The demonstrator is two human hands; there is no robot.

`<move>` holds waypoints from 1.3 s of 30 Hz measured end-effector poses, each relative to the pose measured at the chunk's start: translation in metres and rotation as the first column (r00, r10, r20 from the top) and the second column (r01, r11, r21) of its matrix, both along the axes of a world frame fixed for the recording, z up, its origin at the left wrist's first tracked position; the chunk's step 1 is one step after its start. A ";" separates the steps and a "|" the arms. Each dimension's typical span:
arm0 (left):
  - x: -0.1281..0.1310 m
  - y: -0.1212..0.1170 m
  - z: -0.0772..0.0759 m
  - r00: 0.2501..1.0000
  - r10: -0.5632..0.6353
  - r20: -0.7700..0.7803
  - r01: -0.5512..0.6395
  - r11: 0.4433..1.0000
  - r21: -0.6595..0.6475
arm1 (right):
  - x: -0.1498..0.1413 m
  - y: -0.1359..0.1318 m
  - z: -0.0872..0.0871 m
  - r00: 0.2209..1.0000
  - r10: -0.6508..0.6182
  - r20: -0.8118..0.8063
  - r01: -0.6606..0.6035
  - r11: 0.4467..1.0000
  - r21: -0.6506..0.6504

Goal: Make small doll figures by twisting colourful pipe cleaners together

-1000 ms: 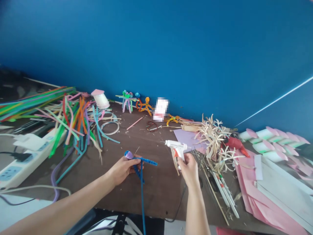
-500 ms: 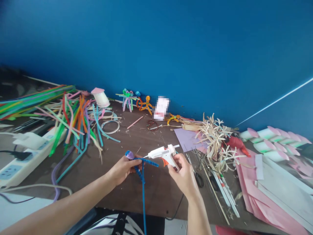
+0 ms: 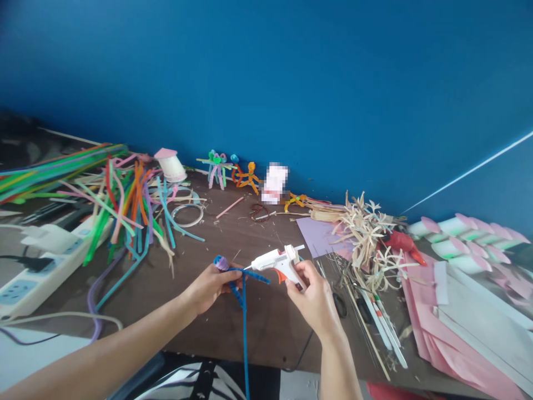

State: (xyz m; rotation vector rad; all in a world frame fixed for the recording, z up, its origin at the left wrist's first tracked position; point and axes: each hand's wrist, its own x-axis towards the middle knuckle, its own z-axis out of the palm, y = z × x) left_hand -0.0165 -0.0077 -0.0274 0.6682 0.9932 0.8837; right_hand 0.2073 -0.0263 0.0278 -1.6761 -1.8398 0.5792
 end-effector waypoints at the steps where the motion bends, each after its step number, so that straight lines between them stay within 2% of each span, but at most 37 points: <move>1: 0.000 0.000 0.000 1.000 0.000 0.000 0.000 1.000 0.000 | 0.000 0.000 0.000 1.000 0.002 -0.003 -0.002 1.000 -0.005; 4: 0.000 0.001 0.000 1.000 0.017 0.001 -0.017 1.000 -0.014 | 0.005 0.000 -0.002 1.000 -0.001 -0.027 0.001 0.999 -0.033; 7: 0.001 0.002 -0.001 0.999 0.049 0.008 -0.049 0.998 -0.045 | 0.018 0.006 -0.012 0.995 -0.078 -0.055 0.074 0.995 -0.067; 10: 0.002 0.003 -0.001 0.998 0.067 0.016 -0.066 0.996 -0.067 | 0.039 0.018 -0.028 0.963 -0.264 -0.056 0.262 0.964 -0.053; 13: 0.003 0.003 0.000 0.997 0.070 0.018 -0.068 0.995 -0.070 | 0.060 0.033 -0.042 0.892 -0.450 0.025 0.451 0.892 -0.032; 16: 0.004 0.002 0.001 0.998 0.063 0.012 -0.062 0.996 -0.065 | 0.074 0.045 -0.045 0.807 -0.559 0.193 0.562 0.826 0.043; 19: 0.004 0.002 0.001 0.998 0.057 0.003 -0.057 0.997 -0.055 | 0.068 0.048 -0.037 0.750 -0.612 0.251 0.568 0.790 0.230; 21: 0.005 0.002 0.001 0.999 0.039 -0.009 -0.039 0.999 -0.028 | 0.050 0.045 -0.028 0.789 -0.572 0.222 0.482 0.802 0.353; 22: 0.005 0.002 0.001 0.999 0.027 -0.018 -0.027 1.000 -0.012 | 0.037 0.042 -0.023 0.863 -0.477 0.170 0.409 0.854 0.322; 24: 0.005 0.003 0.002 0.999 0.008 -0.040 -0.007 1.000 0.010 | 0.006 0.036 -0.015 0.987 -0.159 0.024 0.154 0.977 0.149; 25: 0.006 0.003 0.002 0.999 0.005 -0.048 -0.004 1.000 0.013 | -0.010 0.033 -0.012 0.999 -0.002 -0.035 0.004 0.998 0.061; 27: 0.006 0.003 0.003 0.999 0.013 -0.051 -0.013 1.000 0.012 | -0.038 0.028 -0.009 0.977 0.175 -0.118 -0.179 0.983 -0.024; 29: 0.007 0.003 0.003 0.999 0.012 -0.047 -0.011 1.000 0.015 | -0.056 0.025 -0.008 0.966 0.228 -0.122 -0.236 0.970 -0.052; 31: 0.006 0.003 0.004 0.999 0.002 -0.043 -0.002 1.000 0.020 | -0.064 0.025 -0.010 0.967 0.229 -0.113 -0.238 0.968 -0.076; 39: 0.003 0.009 0.006 0.996 -0.018 -0.092 0.023 0.998 0.062 | -0.068 0.024 -0.015 0.974 0.205 -0.098 -0.216 0.970 -0.108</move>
